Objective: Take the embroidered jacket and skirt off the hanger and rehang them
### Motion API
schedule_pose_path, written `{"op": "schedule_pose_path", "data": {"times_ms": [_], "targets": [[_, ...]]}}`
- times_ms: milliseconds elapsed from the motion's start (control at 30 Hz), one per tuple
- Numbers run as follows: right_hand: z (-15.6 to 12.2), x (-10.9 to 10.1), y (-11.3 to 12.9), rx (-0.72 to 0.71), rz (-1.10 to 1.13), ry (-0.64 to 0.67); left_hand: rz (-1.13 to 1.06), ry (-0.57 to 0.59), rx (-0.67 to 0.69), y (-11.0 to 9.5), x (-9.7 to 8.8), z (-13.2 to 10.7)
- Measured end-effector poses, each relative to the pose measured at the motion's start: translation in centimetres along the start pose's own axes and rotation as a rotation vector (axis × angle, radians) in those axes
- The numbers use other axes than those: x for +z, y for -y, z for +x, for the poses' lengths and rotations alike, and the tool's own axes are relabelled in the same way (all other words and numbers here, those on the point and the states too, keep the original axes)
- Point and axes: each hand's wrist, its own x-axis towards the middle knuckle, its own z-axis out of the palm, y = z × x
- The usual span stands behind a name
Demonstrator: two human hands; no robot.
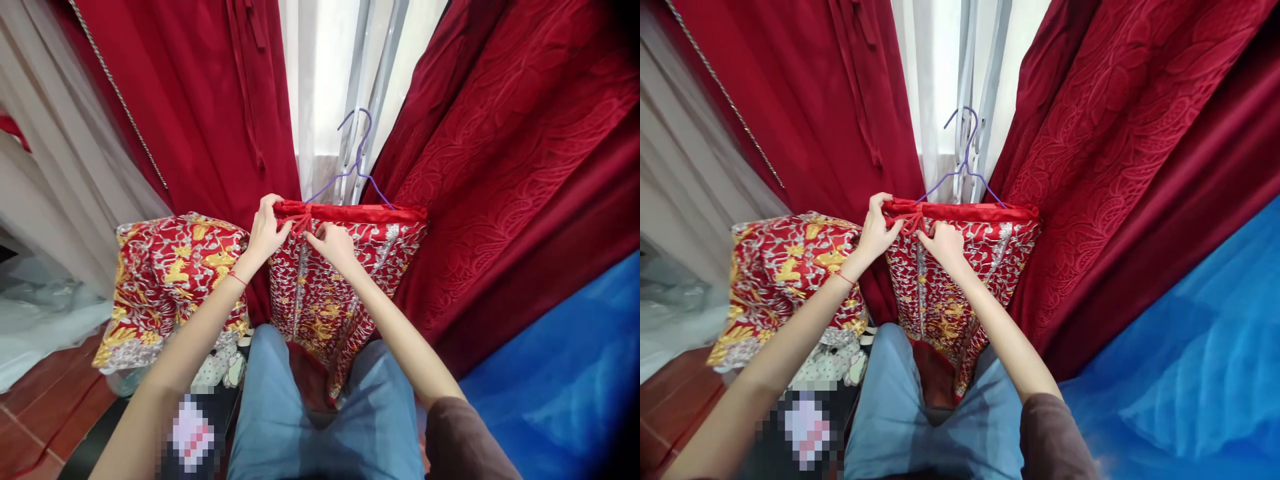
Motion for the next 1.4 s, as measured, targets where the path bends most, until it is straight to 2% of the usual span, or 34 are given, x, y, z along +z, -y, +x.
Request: {"op": "schedule_pose_path", "data": {"times_ms": [100, 200, 333, 433, 600, 767, 967, 1067, 1167, 1300, 1333, 1400], "targets": [[0.9, 0.2, 0.4, -0.040, 0.023, -0.014, 0.016, 0.027, -0.010, -0.1, -0.4, -0.5], [0.6, 0.0, -0.4, -0.084, 0.073, 0.023, 0.016, 0.081, -0.023, -0.2, -1.0, -0.7], [-0.5, -0.6, -1.4, -0.280, 0.220, 0.092, 0.029, 0.160, -0.020, -0.5, -1.4, -0.8], [-1.5, -1.2, -1.3, -0.436, 0.308, 0.097, 0.029, 0.191, -0.029, -0.9, -1.0, -0.7], [-3.3, -2.3, -0.2, -0.511, 0.421, 0.205, -0.023, 0.181, -0.070, -1.1, -0.7, -0.7], [-3.8, -3.0, -0.7, -0.465, 0.486, 0.208, -0.058, 0.316, 0.004, -0.7, -1.9, -1.0], [-3.8, -2.7, -1.3, -0.436, 0.513, 0.194, -0.084, 0.378, 0.054, -1.0, -2.6, -0.6], [-3.7, -2.6, -1.9, -0.433, 0.491, 0.162, -0.112, 0.330, -0.006, -1.1, -2.6, -0.3], [-3.3, -2.6, -3.1, -0.354, 0.456, 0.029, -0.199, 0.266, -0.023, -1.0, -2.7, -0.3], [-2.4, -2.6, -5.2, -0.204, 0.740, -0.061, -0.208, 0.237, -0.042, -1.0, -2.5, -0.1], [-2.1, -2.7, -5.8, -0.160, 0.818, -0.106, -0.191, 0.189, -0.071, -0.8, -2.4, -0.1], [-1.3, -3.1, -7.4, -0.056, 0.913, -0.270, -0.136, 0.024, -0.170, -0.2, -2.2, -0.1]]}}
